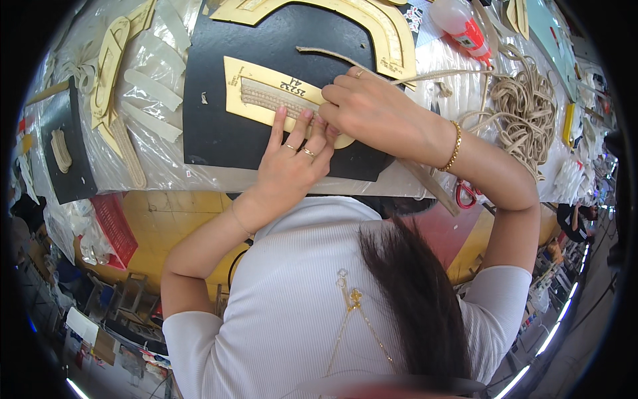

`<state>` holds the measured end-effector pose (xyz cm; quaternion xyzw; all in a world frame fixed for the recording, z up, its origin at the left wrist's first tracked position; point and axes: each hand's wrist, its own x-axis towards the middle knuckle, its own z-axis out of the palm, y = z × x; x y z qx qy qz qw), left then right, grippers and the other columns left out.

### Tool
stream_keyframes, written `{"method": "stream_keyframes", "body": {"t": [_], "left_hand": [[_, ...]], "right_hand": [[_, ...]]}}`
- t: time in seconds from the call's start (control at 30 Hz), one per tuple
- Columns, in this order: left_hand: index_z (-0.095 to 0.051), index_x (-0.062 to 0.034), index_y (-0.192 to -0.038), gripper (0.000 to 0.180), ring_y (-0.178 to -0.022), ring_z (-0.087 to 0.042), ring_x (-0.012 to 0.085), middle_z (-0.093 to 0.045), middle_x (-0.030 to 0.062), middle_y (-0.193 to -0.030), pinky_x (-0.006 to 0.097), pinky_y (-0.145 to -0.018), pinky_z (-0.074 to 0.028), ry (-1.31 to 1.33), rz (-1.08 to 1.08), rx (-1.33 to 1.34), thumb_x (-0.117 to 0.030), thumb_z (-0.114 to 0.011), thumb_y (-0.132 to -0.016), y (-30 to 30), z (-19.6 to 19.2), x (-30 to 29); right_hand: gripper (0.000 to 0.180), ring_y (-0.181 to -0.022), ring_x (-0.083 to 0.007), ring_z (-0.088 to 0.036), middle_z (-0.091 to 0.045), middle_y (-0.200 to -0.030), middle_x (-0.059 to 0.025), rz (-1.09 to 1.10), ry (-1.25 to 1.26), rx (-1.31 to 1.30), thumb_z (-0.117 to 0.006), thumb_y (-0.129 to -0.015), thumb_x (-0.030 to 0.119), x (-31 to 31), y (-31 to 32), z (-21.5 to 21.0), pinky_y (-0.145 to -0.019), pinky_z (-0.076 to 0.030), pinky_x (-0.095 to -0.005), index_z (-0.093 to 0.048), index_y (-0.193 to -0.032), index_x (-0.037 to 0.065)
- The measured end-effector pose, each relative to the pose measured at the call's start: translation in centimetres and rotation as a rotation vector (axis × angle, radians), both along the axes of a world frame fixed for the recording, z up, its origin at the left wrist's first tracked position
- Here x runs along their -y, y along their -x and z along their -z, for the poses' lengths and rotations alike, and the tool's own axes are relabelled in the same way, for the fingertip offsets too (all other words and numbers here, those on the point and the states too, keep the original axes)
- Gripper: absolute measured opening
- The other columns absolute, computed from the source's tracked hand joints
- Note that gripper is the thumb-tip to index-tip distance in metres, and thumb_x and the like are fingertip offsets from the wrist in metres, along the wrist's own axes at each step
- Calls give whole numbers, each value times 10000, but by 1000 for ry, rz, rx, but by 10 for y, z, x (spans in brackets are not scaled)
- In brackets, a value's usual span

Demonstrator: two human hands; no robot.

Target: The person assembles a U-shaped wooden craft part by applying glue, inserting a cord, and trimming excess. They repeat the process on a second identical part, using scissors and a glue bottle throughout.

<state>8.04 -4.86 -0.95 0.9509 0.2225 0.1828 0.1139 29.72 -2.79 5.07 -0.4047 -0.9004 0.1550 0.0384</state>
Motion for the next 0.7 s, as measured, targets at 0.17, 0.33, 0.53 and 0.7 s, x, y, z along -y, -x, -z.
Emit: {"method": "stream_keyframes", "body": {"t": [0.17,0.33,0.53,0.7], "left_hand": [[-641,-5,-1231,443,-1282,-531,323,-599,132,-1207,563,-1132,-382,42,103,10,-183,-713,-831,2,-5,-19],[-633,28,-1224,484,-1349,-486,324,-586,140,-1324,502,-1141,-382,207,214,2,-235,-747,-834,13,-10,-34],[-646,16,-1212,510,-1352,-506,327,-585,147,-1379,505,-1134,-389,261,-10,78,-202,-811,-781,13,-10,-7],[-646,17,-1214,501,-1348,-509,327,-584,149,-1379,494,-1131,-400,229,12,40,-186,-805,-785,15,-9,-6]], "right_hand": [[166,-821,-259,-673,-644,-833,-82,39,49,-38,-702,-773,178,-1,-3,6,-739,-525,-374,-683,-870,45],[268,-735,-303,-693,-660,-845,-100,298,196,-128,-729,-817,247,22,8,9,-621,-545,-399,-639,-952,35],[263,-742,-321,-668,-630,-847,-119,486,205,-281,-746,-828,230,45,17,12,-642,-535,-413,-591,-905,32],[165,-806,-331,-635,-617,-864,-120,436,348,-341,-742,-830,165,33,4,9,-716,-502,-430,-644,-878,42]]}}
